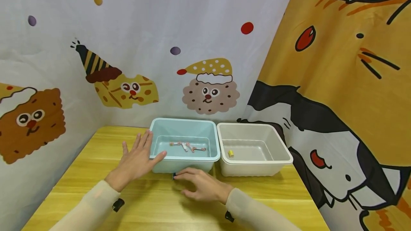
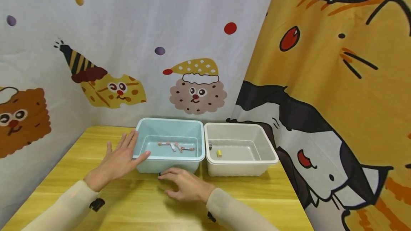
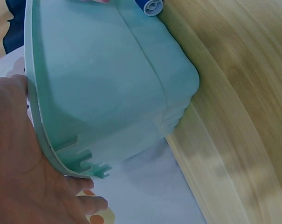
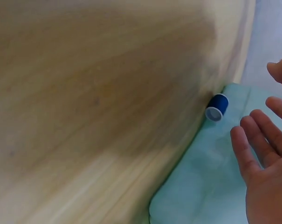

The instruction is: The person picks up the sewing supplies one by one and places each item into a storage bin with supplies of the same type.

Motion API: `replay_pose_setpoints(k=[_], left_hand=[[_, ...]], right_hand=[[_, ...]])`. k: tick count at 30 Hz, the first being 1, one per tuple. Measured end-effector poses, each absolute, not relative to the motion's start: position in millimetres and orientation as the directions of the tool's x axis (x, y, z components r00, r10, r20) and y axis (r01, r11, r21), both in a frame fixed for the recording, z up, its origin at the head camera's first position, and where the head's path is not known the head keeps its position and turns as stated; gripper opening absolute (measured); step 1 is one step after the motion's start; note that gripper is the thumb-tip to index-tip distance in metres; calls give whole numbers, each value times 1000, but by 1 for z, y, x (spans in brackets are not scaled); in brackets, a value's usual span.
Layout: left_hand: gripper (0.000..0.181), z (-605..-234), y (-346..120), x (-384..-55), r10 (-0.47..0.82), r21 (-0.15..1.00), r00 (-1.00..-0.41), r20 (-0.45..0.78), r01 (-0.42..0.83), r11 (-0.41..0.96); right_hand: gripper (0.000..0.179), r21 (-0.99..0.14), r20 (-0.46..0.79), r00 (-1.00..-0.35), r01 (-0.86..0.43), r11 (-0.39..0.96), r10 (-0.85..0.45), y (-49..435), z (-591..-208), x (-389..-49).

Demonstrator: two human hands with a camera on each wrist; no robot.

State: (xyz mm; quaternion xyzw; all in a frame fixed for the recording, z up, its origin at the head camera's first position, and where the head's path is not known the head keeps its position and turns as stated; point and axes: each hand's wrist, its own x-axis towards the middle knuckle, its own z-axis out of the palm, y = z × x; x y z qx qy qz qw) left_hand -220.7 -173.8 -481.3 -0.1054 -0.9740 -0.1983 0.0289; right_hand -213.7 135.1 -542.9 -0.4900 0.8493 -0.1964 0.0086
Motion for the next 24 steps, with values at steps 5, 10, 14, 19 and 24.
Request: replay_pose_setpoints(k=[5, 10, 14, 19, 24], left_hand=[[114, -480, -175, -221, 195, 379, -976, 98, 218, 900], [117, -481, -176, -222, 195, 388, -976, 97, 217, 896], [118, -482, -177, -222, 195, 392, -976, 101, 219, 894], [118, -483, -177, -223, 195, 389, -975, 103, 220, 895], [119, -482, -177, -222, 198, 391, -975, 99, 221, 893]], right_hand=[[56, -315, 127, -520, -828, 463, -845, 128, -549, -218], [57, -300, 97, -517, -830, 471, -850, 122, -555, -221], [57, -271, 82, -516, -835, 479, -853, 119, -557, -221], [58, -250, 74, -520, -836, 489, -851, 117, -559, -221], [56, -241, 72, -525, -834, 496, -848, 117, -560, -221]])
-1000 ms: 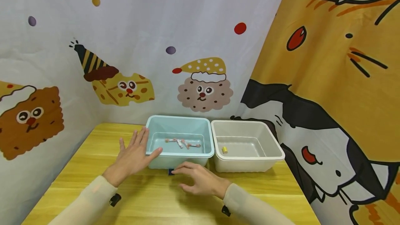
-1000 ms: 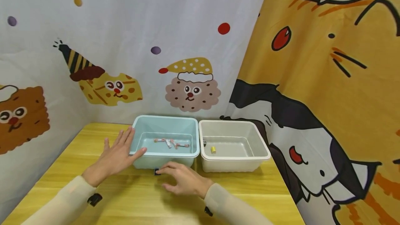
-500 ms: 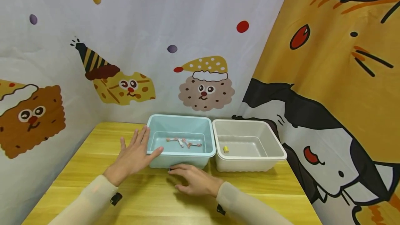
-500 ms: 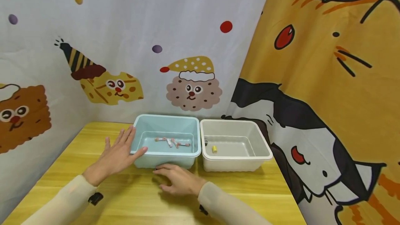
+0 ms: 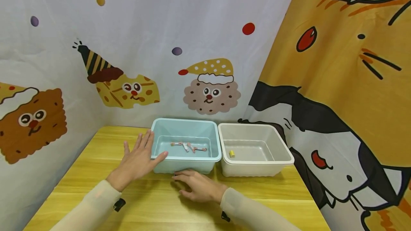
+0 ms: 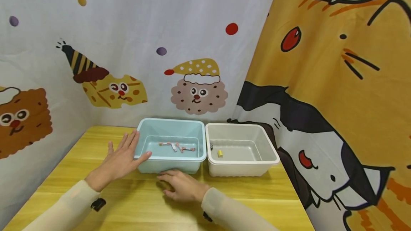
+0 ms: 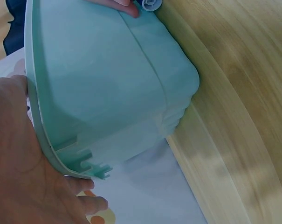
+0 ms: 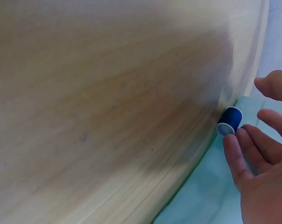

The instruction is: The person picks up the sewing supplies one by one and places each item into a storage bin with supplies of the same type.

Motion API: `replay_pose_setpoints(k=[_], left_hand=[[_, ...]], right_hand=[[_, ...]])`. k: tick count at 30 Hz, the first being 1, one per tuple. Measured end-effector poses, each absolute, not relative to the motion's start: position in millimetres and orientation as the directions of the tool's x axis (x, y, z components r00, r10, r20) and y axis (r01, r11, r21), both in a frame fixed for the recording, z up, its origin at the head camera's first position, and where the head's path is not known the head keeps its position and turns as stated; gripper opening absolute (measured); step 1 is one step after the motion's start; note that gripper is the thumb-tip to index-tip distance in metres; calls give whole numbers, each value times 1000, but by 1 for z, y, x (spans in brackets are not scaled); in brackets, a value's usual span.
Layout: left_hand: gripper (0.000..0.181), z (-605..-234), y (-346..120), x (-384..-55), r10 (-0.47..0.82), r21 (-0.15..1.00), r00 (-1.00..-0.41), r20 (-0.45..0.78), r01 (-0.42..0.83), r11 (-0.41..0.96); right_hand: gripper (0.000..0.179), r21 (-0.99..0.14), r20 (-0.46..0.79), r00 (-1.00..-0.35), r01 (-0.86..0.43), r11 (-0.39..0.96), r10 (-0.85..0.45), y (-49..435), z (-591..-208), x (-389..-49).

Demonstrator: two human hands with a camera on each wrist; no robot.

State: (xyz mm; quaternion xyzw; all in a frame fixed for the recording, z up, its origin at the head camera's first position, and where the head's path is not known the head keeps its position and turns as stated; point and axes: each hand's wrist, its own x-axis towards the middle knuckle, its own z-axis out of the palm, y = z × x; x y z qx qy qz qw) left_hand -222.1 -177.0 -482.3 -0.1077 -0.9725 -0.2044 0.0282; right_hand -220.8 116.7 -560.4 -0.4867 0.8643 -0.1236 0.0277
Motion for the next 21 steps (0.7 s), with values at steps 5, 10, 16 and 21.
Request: replay_pose_setpoints(k=[5, 10, 16, 21], left_hand=[[119, -483, -177, -222, 198, 393, -975, 102, 222, 892], [118, -483, -176, -222, 196, 392, -975, 108, 223, 893], [117, -483, -177, -222, 195, 392, -975, 105, 220, 893], [117, -482, -176, -221, 196, 392, -976, 98, 219, 893]], right_hand=[[54, -235, 74, -523, -837, 495, -849, 117, -560, -221], [50, -217, 94, -520, -843, 492, -849, 119, -561, -221], [45, -197, 123, -499, -860, 471, -858, 121, -562, -222], [42, -182, 114, -479, -871, 456, -870, 124, -562, -224]])
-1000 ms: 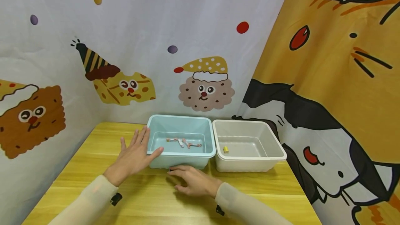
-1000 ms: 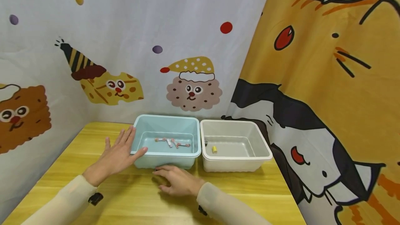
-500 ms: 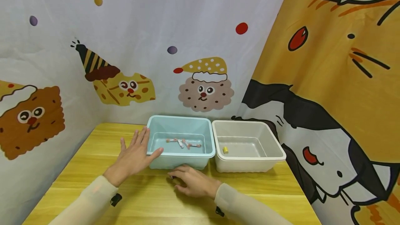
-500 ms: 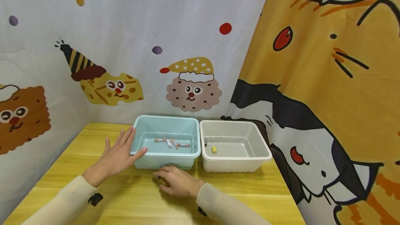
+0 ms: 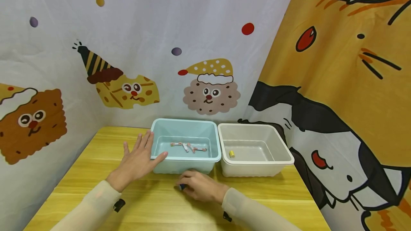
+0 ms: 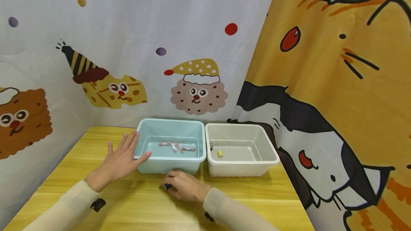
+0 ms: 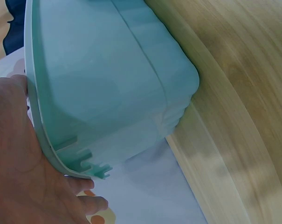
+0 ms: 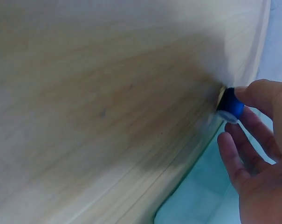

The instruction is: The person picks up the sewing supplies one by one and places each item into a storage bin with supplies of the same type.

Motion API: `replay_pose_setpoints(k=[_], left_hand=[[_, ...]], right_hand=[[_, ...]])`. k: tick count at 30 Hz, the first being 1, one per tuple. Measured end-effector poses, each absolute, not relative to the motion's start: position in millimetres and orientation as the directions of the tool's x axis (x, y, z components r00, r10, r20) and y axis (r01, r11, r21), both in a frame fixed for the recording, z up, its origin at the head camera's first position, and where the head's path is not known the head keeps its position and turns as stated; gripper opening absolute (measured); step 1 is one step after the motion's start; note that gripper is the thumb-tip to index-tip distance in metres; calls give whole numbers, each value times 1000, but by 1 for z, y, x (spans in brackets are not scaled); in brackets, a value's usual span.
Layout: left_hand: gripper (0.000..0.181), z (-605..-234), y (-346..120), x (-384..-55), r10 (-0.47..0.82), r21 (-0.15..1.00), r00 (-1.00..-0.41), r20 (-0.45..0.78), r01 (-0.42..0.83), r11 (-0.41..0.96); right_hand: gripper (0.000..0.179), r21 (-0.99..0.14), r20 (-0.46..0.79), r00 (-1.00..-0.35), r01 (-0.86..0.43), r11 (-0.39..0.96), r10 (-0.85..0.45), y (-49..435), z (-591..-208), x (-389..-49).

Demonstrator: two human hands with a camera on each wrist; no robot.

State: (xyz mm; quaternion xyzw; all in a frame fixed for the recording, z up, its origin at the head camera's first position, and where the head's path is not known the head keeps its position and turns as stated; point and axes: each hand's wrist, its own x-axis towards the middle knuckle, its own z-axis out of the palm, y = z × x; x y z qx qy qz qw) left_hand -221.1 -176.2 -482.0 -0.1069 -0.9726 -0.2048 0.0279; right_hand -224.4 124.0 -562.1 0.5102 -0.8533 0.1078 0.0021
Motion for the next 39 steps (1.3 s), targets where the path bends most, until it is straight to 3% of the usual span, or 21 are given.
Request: replay_pose_setpoints(k=[14, 22, 31, 39], left_hand=[[117, -481, -175, -220, 192, 386, -977, 96, 214, 897], [118, -483, -175, -222, 189, 386, -978, 94, 210, 898], [118, -481, -175, -224, 191, 377, -977, 96, 213, 901], [119, -482, -175, -224, 186, 369, -979, 89, 206, 906]], right_hand=[[41, -263, 67, -452, -868, 422, -889, 133, -560, -230], [34, -334, 68, -470, -842, 424, -880, 137, -561, -228], [33, -377, 74, -514, -808, 454, -854, 144, -546, -226], [32, -384, 91, -491, -820, 425, -866, 153, -525, -226]])
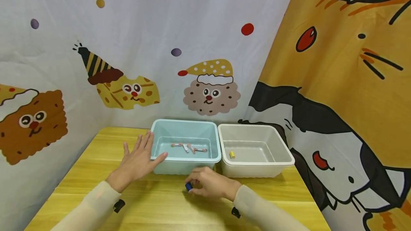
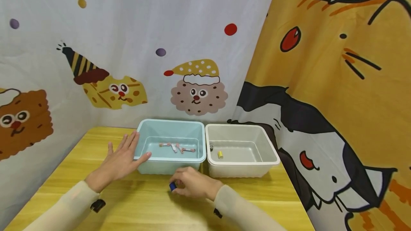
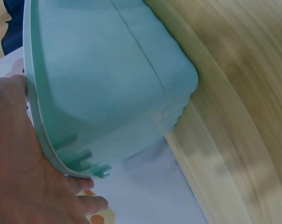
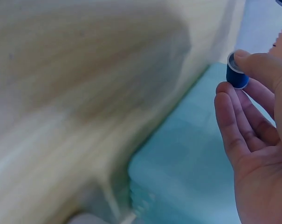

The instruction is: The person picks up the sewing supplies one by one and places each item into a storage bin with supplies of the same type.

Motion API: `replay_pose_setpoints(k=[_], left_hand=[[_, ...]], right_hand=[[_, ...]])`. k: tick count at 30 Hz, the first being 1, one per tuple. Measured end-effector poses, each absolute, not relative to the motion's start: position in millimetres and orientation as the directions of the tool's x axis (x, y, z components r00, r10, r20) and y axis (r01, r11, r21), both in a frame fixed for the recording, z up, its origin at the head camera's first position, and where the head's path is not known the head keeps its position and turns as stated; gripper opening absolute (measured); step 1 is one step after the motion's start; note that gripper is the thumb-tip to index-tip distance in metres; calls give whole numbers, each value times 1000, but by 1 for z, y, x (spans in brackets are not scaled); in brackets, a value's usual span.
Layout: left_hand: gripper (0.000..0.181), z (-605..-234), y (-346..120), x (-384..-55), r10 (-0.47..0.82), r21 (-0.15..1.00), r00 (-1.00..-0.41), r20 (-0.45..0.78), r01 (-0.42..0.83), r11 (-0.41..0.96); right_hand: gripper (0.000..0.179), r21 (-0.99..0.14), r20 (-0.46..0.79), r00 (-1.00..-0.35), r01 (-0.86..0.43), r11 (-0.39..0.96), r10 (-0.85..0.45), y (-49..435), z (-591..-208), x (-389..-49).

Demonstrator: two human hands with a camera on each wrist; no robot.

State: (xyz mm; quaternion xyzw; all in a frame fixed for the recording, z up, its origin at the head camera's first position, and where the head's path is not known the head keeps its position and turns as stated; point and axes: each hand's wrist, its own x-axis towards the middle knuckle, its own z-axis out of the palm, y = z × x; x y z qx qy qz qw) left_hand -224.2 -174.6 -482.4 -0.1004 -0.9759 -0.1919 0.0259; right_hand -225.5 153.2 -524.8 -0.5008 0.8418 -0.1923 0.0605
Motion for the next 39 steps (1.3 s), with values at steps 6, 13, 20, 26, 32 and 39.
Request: replay_pose_setpoints(k=[6, 13, 20, 26, 32, 39], left_hand=[[119, -483, -175, -224, 182, 373, -979, 95, 205, 905], [120, -483, -175, -224, 184, 381, -979, 90, 204, 902], [119, -483, -175, -224, 184, 383, -979, 92, 206, 901], [119, -483, -176, -223, 186, 388, -979, 88, 206, 898], [119, -484, -176, -223, 189, 387, -978, 86, 208, 898], [119, -484, -176, -222, 189, 388, -978, 88, 209, 898]], right_hand=[[32, -363, 118, -477, -837, 409, -871, 158, -505, -227], [32, -371, 114, -475, -835, 406, -872, 164, -482, -226], [30, -403, 104, -487, -818, 411, -867, 169, -465, -225], [30, -409, 116, -504, -810, 421, -856, 174, -451, -226], [29, -365, 168, -509, -828, 426, -844, 180, -435, -230], [28, -364, 184, -537, -815, 451, -823, 189, -418, -235]])
